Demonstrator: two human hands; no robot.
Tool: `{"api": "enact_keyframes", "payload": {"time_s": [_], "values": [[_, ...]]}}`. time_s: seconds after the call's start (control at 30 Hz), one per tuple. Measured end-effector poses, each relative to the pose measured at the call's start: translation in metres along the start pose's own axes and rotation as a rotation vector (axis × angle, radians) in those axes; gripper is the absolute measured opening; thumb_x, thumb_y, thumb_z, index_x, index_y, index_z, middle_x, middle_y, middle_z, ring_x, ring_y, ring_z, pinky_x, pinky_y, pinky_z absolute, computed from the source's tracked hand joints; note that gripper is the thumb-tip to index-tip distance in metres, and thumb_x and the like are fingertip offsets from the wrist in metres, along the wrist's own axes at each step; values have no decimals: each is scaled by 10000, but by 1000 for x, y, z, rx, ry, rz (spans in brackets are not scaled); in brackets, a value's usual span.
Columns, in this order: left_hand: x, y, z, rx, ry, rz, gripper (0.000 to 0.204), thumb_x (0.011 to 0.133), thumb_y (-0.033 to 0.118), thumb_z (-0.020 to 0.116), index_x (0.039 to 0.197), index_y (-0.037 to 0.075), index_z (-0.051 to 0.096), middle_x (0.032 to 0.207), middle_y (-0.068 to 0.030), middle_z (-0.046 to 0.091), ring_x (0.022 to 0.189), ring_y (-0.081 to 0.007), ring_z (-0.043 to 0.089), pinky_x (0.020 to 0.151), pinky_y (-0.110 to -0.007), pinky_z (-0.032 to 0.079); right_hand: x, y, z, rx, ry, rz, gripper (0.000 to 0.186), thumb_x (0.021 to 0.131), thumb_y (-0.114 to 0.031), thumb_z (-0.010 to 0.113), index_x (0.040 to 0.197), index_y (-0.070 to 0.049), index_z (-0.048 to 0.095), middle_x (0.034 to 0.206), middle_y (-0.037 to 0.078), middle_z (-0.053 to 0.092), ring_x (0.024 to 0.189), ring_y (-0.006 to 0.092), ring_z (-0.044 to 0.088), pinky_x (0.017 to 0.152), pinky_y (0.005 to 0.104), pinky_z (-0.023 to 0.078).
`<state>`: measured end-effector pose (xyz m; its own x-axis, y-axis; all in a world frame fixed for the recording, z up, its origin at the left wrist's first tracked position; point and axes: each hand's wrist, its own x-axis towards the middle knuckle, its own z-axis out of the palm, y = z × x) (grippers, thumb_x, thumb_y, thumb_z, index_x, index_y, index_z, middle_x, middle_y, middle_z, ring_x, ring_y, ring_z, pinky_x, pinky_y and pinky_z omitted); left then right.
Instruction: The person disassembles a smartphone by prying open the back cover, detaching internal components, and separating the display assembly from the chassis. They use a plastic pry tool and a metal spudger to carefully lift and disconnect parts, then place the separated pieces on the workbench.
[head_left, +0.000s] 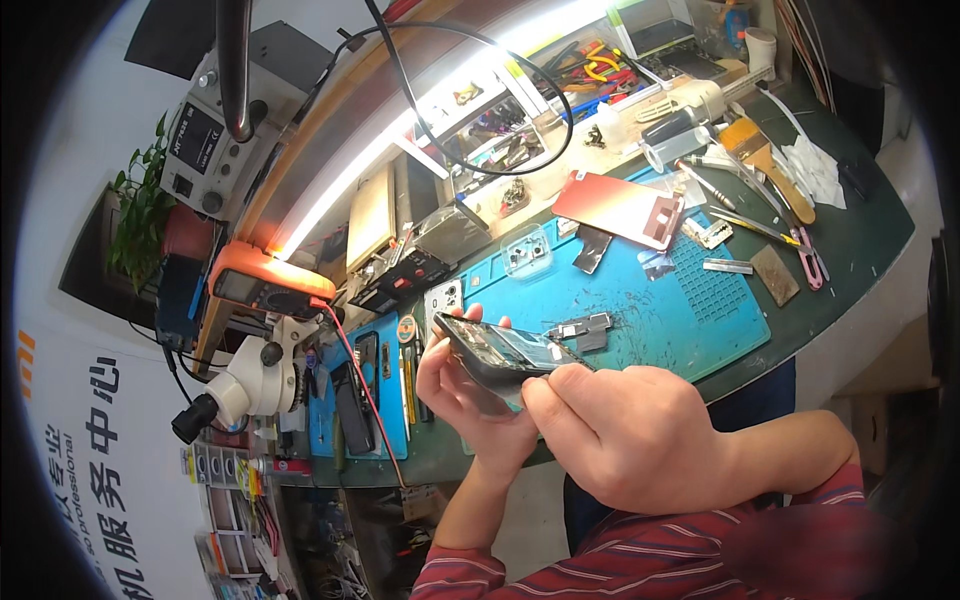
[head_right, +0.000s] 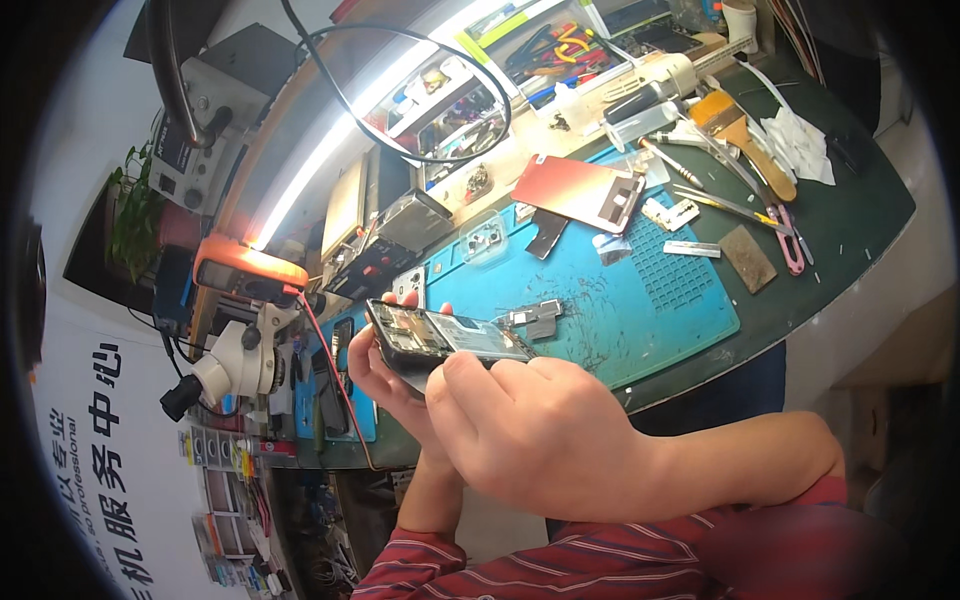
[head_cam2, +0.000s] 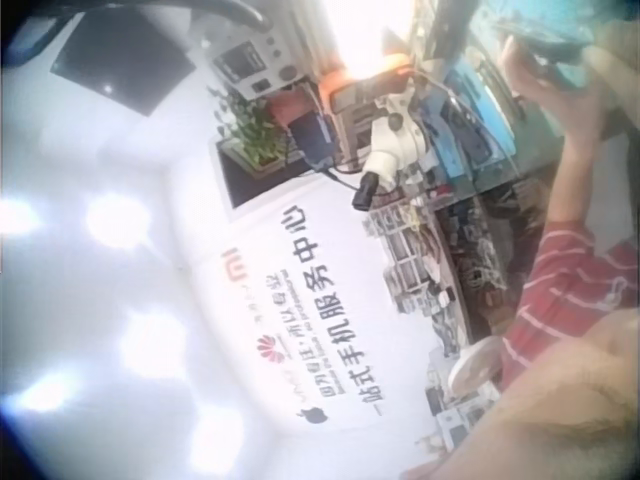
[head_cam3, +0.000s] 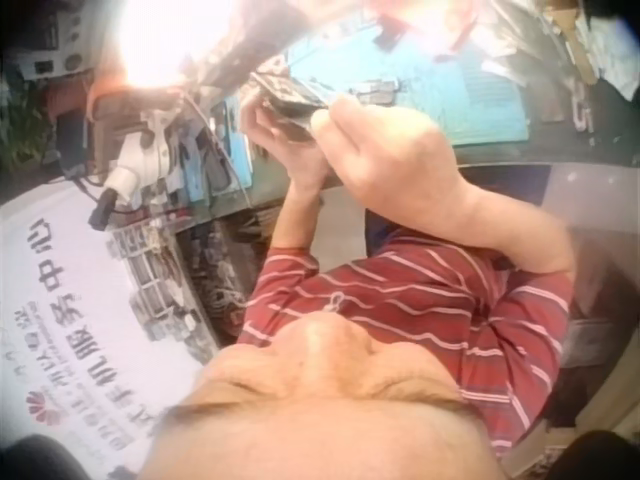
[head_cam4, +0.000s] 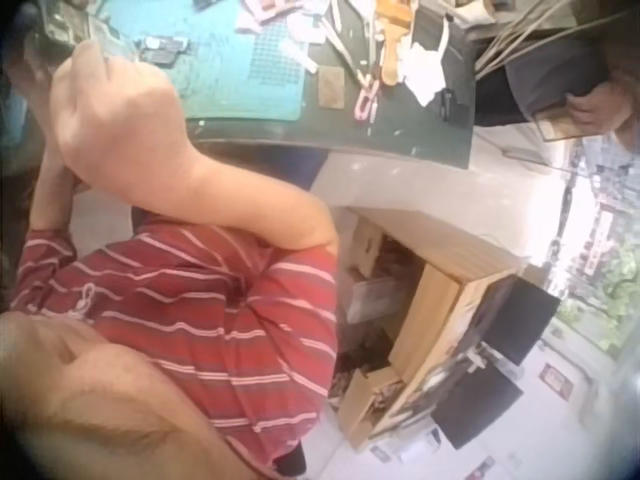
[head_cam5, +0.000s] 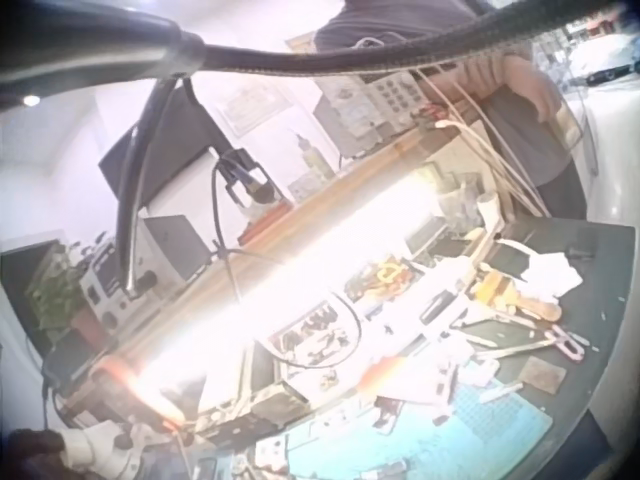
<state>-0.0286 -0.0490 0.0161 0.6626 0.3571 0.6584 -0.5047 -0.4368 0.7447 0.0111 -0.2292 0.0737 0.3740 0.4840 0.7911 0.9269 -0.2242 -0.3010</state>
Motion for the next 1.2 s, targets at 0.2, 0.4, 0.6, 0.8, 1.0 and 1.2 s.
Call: {"api": "enact_keyframes", "payload": {"time_s": [0.2, 0.4, 0.6, 0.8, 1.0, 1.2], "values": [[-5, -3, 2, 13, -2, 54, 980, 686, 39, 912, 1407, 151, 258, 1505, -203, 313, 1374, -385, 468, 1107, -561, 490, -2, -3, -11, 16, -49, 15, 315, 735, -96, 691, 1028, 17, 709, 763, 22, 548, 525, 123, 537, 446, 269, 406], [-9, -8, 2, 60, -52, 155, 1018, 666, 95, 942, 1415, 150, 255, 1507, -204, 307, 1370, -400, 472, 1099, -562, 497, -9, -3, -21, -81, -116, 51, 301, 690, -87, 705, 983, -29, 743, 754, 1, 559, 504, 119, 521, 449, 275, 379], [-10, -5, 3, 11, -34, 100, 1182, 646, 130, 962, 1525, 125, 172, 1527, -205, 294, 1382, -396, 458, 1114, -557, 476, -10, 1, -14, -57, -58, 22, 320, 678, -90, 710, 988, -17, 742, 776, -2, 592, 512, 114, 517, 452, 280, 372], [-9, 5, 4, -18, -19, -45, 1349, 631, 123, 966, 1623, 52, 53, 1514, -165, 317, 1415, -357, 421, 1140, -537, 450, -5, 2, -18, -51, -33, -8, 311, 675, -93, 690, 969, -4, 733, 748, -8, 555, 516, 101, 507, 456, 271, 338], [-8, 6, 8, -39, 47, -84, 1318, 626, 139, 978, 1605, 53, 100, 1488, -159, 342, 1398, -351, 432, 1127, -527, 461, 2, -3, -22, -75, -92, -24, 277, 683, -91, 681, 941, 4, 718, 743, 4, 535, 511, 106, 502, 464, 272, 344], [-9, 2, 6, -75, 33, -18, 1277, 620, 135, 983, 1577, 84, 138, 1507, -177, 345, 1373, -347, 462, 1130, -527, 454, 5, 0, -20, -17, -94, -42, 261, 688, -91, 669, 930, 3, 699, 752, 7, 544, 511, 105, 507, 471, 265, 360]]}}
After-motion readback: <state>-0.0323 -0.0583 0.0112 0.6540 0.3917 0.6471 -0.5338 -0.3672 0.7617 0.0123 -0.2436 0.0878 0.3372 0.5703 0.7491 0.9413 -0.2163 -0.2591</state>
